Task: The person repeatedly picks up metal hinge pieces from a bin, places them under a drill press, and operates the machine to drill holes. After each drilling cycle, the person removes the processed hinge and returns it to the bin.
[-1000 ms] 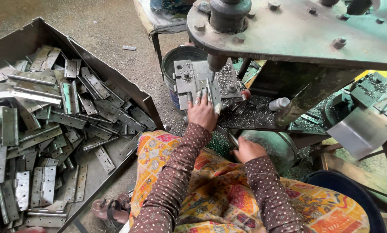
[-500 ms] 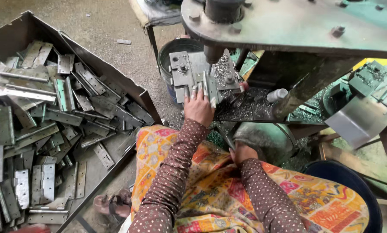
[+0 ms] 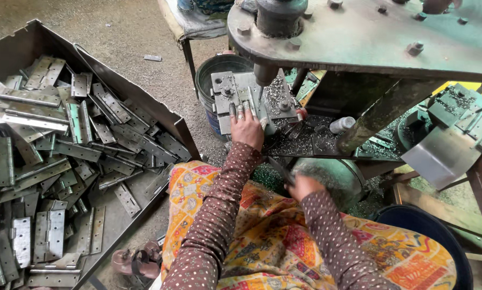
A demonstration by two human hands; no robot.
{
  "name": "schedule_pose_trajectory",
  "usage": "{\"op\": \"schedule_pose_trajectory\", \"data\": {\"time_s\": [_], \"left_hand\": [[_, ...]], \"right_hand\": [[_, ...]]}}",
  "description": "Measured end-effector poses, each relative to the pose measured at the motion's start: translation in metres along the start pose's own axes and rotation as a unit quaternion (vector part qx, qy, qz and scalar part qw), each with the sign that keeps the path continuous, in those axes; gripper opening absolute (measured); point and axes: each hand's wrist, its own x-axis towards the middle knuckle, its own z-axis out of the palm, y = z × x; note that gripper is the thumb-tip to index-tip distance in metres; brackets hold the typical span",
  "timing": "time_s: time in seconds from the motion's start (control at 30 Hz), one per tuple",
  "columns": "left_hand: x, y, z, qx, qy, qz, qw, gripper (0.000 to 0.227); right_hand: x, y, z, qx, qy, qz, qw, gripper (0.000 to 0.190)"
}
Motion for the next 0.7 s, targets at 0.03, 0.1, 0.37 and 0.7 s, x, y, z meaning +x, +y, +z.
{"op": "schedule_pose_trajectory", "data": {"time_s": [0.03,0.1,0.37,0.7], "left_hand": [[0.001,0.0,-0.001,0.013,0.047,0.007,0.999,0.026],[0.004,-0.001,-0.005,0.039,0.145,0.02,0.988,0.032],[-0.017,0.001,-0.018,0.005,0.076,0.023,0.997,0.025],[0.022,-0.004,-0.017,-0.031,-0.039,-0.012,0.999,0.028]], "right_hand": [[-0.002,0.005,0.014,0.017,0.019,-0.013,1.0,0.044],[0.004,0.014,0.039,0.05,0.061,-0.042,0.996,0.043],[0.013,0.014,0.035,0.041,0.002,-0.014,0.999,0.046],[-0.004,-0.003,-0.005,0.011,-0.015,0.0,1.0,0.035]]}}
